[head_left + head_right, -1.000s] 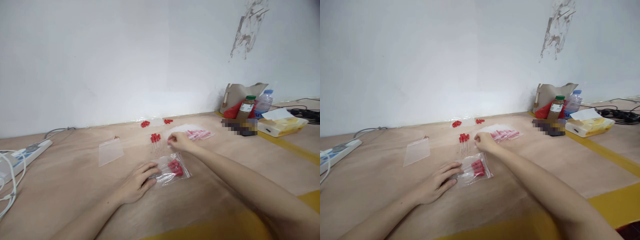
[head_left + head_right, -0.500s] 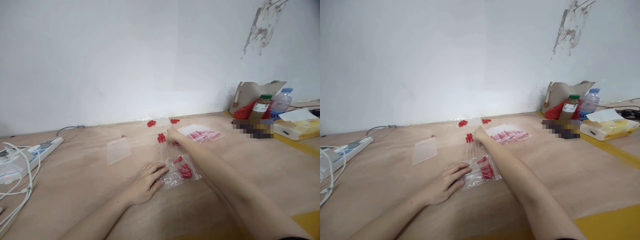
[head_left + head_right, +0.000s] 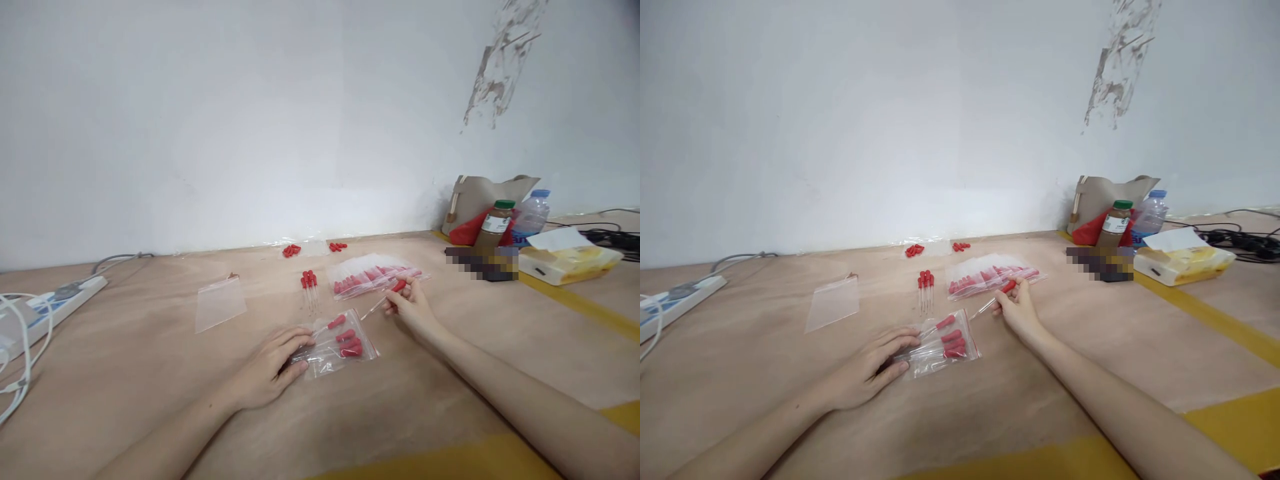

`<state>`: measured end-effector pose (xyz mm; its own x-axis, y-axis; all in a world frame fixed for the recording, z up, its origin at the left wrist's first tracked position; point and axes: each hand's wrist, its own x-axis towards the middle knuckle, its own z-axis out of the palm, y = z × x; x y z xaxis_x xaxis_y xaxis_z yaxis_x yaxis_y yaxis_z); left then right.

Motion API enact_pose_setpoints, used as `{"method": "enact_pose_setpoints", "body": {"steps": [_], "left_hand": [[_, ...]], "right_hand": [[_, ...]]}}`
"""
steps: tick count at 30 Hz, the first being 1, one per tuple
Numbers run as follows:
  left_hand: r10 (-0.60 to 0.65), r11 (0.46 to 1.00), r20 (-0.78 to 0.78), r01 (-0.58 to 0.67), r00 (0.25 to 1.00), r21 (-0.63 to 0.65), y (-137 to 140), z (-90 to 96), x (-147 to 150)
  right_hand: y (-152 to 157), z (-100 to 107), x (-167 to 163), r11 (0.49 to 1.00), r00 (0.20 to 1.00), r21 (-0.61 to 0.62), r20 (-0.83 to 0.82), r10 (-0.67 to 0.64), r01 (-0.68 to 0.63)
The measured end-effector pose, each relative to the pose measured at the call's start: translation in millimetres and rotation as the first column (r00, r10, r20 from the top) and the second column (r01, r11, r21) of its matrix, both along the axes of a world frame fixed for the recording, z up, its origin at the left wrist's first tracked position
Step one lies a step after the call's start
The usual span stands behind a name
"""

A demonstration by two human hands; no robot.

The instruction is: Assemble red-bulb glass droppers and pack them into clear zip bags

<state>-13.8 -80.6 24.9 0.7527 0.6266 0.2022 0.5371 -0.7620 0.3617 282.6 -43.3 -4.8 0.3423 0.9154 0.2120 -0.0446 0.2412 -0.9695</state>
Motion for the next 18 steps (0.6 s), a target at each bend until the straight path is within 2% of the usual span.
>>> {"method": "enact_pose_setpoints", "body": {"steps": [5,9,13,15,18], "left_hand": [[0.013,1.000,-0.021,-0.013,1.000,-0.003,-0.1,0.2,1.1],[0.001,1.000,-0.011,-0.001,1.000,-0.005,-0.1,0.0,1.0],[-0.006,1.000,0.002,0.006,1.000,-0.004,0.5,-0.6,0.6],[-0.009,1.000,0.005,0.009,1.000,-0.003,0.6,-0.5,0.7],[-0.016,1.000,0.012,0.016,1.000,0.000,0.3,0.0,1.2]], "right_hand": [[-2.0,-2.2,-13.7,0.998,0.995,0.006,-0.075,0.065,-0.064],[-6.2,-2.4,-20.3,0.992,0.985,-0.046,-0.132,0.108,-0.115],[-10.7,-3.8,-22.3,0.967,0.960,-0.105,-0.186,0.211,-0.232],[-13.1,-5.2,-21.9,0.946,0.952,-0.129,-0.114,0.284,-0.298],[-16.4,-7.2,-20.6,0.926,0.913,-0.129,0.165,0.373,-0.355]]}}
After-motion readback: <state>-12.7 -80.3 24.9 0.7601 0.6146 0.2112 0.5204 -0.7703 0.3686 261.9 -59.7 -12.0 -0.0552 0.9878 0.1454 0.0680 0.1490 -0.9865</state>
